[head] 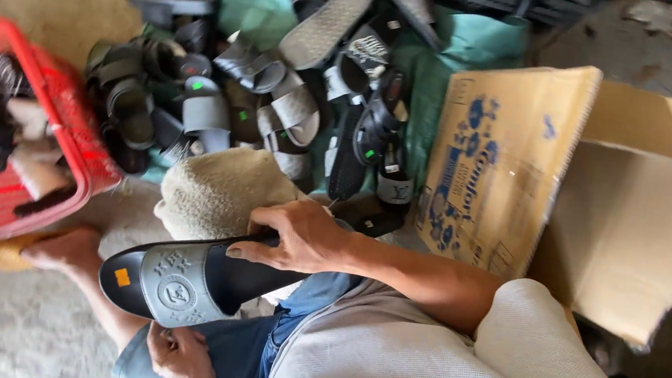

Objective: Repairing a sandal by sewing the strap to the sole and then brushing the surface.

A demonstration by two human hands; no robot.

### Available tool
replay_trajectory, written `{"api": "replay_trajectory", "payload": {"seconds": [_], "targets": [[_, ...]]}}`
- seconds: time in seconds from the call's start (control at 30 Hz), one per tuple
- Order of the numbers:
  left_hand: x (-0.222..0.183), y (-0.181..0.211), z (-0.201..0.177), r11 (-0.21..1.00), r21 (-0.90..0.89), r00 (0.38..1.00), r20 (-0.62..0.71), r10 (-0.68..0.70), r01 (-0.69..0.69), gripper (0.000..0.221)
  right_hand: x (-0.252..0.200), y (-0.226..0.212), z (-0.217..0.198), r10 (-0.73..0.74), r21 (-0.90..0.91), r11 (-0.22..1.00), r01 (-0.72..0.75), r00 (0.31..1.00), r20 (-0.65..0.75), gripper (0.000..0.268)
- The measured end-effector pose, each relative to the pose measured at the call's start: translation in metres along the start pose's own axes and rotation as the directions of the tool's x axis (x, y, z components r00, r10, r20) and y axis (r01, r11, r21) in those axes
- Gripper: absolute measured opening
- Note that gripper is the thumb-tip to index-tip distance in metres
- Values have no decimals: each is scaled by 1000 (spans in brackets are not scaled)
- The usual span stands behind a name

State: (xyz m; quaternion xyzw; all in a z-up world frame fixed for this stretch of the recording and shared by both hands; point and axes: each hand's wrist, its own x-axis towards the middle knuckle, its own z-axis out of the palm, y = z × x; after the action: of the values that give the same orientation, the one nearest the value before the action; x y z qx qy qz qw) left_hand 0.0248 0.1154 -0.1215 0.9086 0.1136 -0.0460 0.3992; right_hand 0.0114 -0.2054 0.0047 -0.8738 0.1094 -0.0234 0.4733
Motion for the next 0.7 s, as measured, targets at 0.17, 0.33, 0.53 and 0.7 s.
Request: {"api": "replay_trajectory", "payload": {"seconds": [0.17,0.33,0.53,0.7], "targets": [[-15,31,-37,952,153,942,-252,-220,264,24,12,5,1,-27,61,998,23,998,61,54],[1,64,-39,863,-231,818,-282,-501,449,33,17,11,5,-40,93,995,35,997,61,55],[28,87,-56,784,-359,719,-325,-614,507,24,21,17,-3,-71,100,993,65,996,58,57],[37,71,-61,784,-518,812,-257,-524,342,25,24,23,-11,-113,-31,993,112,992,-63,53]]}}
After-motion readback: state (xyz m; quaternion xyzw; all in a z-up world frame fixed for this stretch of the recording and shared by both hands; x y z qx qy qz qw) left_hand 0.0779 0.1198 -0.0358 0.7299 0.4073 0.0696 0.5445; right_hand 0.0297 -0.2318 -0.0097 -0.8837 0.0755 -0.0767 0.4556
